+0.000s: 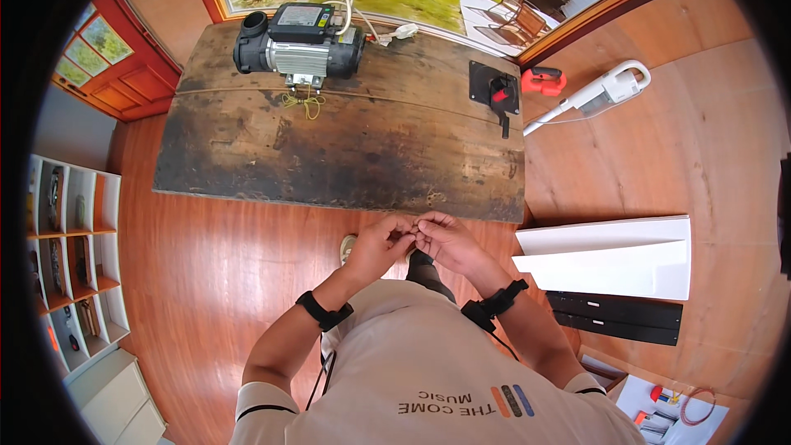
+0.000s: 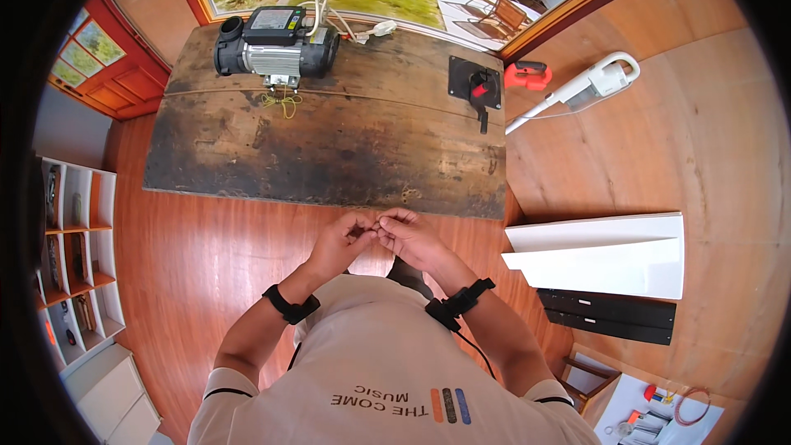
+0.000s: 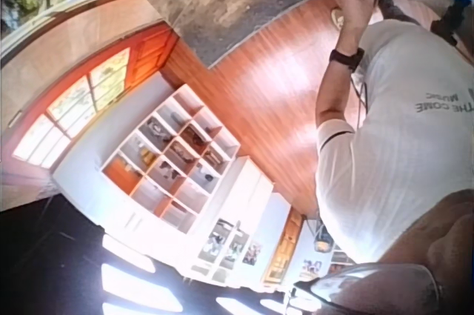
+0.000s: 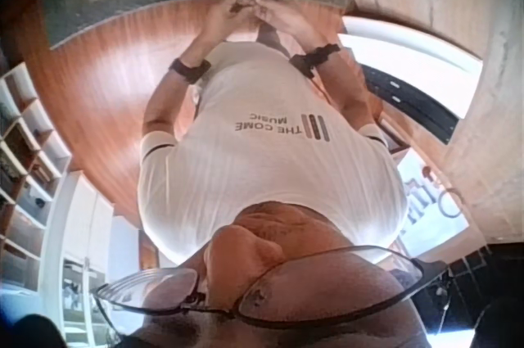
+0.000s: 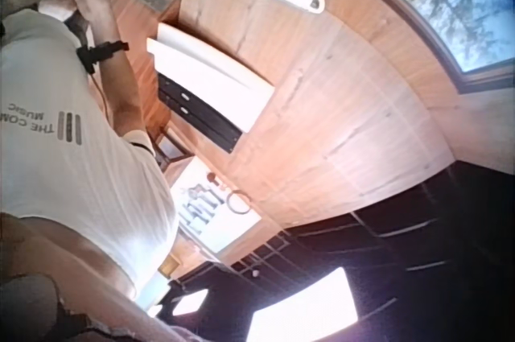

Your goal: Inspecting a water pump motor on a wooden workbench in a workshop.

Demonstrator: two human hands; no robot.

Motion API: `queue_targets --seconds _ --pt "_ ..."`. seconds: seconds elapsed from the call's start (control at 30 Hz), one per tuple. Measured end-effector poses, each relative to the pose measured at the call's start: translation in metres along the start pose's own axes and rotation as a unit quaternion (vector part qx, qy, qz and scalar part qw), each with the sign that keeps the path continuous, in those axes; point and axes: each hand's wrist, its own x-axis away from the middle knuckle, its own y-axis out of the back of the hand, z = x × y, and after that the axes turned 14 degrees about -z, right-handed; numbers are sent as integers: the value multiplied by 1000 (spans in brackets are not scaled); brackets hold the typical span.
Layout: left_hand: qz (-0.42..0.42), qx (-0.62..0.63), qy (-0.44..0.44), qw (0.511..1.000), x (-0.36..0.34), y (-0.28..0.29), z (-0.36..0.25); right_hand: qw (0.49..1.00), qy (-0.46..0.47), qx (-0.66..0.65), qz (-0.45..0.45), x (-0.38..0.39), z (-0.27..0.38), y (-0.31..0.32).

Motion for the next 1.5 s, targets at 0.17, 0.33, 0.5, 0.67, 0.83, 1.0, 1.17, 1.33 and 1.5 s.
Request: queue_targets --seconds 0.17,0.33,0.5,0.67,0.83,1.0,1.17,1.33,1.5 --pt "-31 -37 -32 998 -1 -6 -2 998 15 61 -29 2 6 0" --pt "-54 -41 -31 997 -3 -12 5 984 40 172 -37 3 7 3" --pt "-62 -107 -169 978 -9 -19 4 974 50 219 -39 4 8 11" --pt "-65 -169 -204 962 -4 -23 9 983 22 175 -44 12 10 9" --pt "1 -92 -118 989 -15 -23 20 996 19 88 -3 6 7 39" --pt "-142 -45 -34 988 -50 28 64 996 34 58 -62 10 26 43" --pt "-229 -120 -23 966 -61 92 106 995 69 50 -46 12 33 60" --pt "-247 -198 -21 949 -51 117 125 989 56 72 -116 22 36 51" --pt "-258 -270 -69 925 -49 117 137 990 49 111 -76 23 42 58"
